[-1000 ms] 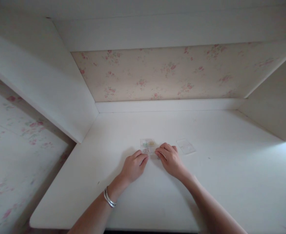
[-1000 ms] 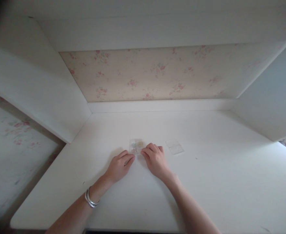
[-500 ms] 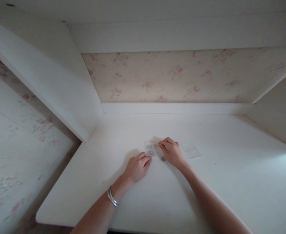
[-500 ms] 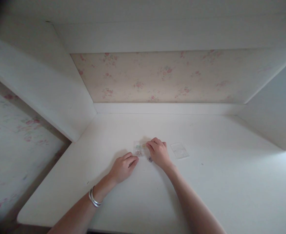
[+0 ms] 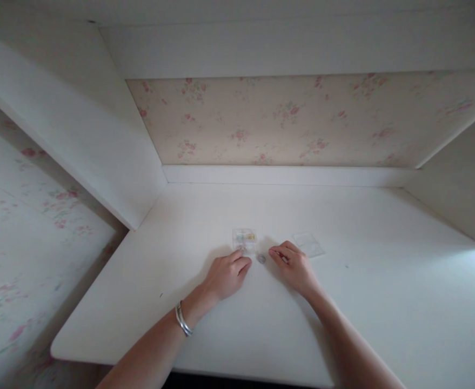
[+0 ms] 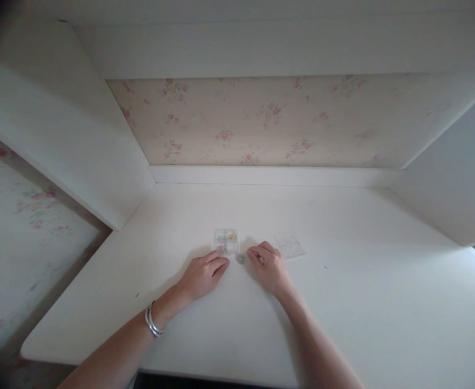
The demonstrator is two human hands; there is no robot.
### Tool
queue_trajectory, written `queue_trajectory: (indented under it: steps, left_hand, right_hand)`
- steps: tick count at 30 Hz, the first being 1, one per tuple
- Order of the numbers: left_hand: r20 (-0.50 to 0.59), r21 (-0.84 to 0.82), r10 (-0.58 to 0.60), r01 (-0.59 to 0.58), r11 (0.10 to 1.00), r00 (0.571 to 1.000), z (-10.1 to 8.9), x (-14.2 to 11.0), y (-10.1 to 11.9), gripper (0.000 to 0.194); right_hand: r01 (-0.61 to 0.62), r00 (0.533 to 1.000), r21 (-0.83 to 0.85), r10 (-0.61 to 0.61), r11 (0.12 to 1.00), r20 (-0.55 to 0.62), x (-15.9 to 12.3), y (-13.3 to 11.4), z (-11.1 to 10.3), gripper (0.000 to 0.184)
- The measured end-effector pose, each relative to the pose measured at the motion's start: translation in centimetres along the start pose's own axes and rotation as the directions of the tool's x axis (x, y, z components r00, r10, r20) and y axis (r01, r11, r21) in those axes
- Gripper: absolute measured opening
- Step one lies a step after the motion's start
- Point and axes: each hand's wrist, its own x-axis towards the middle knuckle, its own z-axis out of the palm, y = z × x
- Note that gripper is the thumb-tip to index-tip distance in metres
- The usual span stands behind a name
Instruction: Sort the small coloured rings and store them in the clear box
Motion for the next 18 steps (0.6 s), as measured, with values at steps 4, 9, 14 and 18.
queue_trajectory:
  steps: [4, 9, 14, 18]
  left_hand:
    - [0.002, 0.01, 0.028, -0.028, 1.0, 1.0, 0.5, 0.7, 1.0, 0.031]
    - [0.019, 0.005, 0.041, -0.041, 0.999, 0.999, 1.3, 1.7, 1.7, 0.027]
    - [0.067, 0.045, 0.035, -0.038, 0.998, 0.997, 1.7, 2.4, 2.0, 0.028]
    - [0.069, 0.036, 0.029, -0.032, 0.999, 0.997, 1.9, 2.4, 2.1, 0.027]
  right_hand:
    - [0.013, 1.0, -0.047, -0.013, 0.999, -0.015, 0.3, 0.1, -0.3, 0.027]
    - [0.023, 1.0, -0.117, -0.024, 0.993, -0.01, 0.3, 0.1, -0.9, 0.025]
    - [0.056, 0.998, -0.175, -0.056, 0.983, 0.004, 0.2, -0.1, -1.0, 0.023]
    - [0.08, 0.997, -0.185, -0.082, 0.979, -0.001, 0.2, -0.1, -1.0, 0.023]
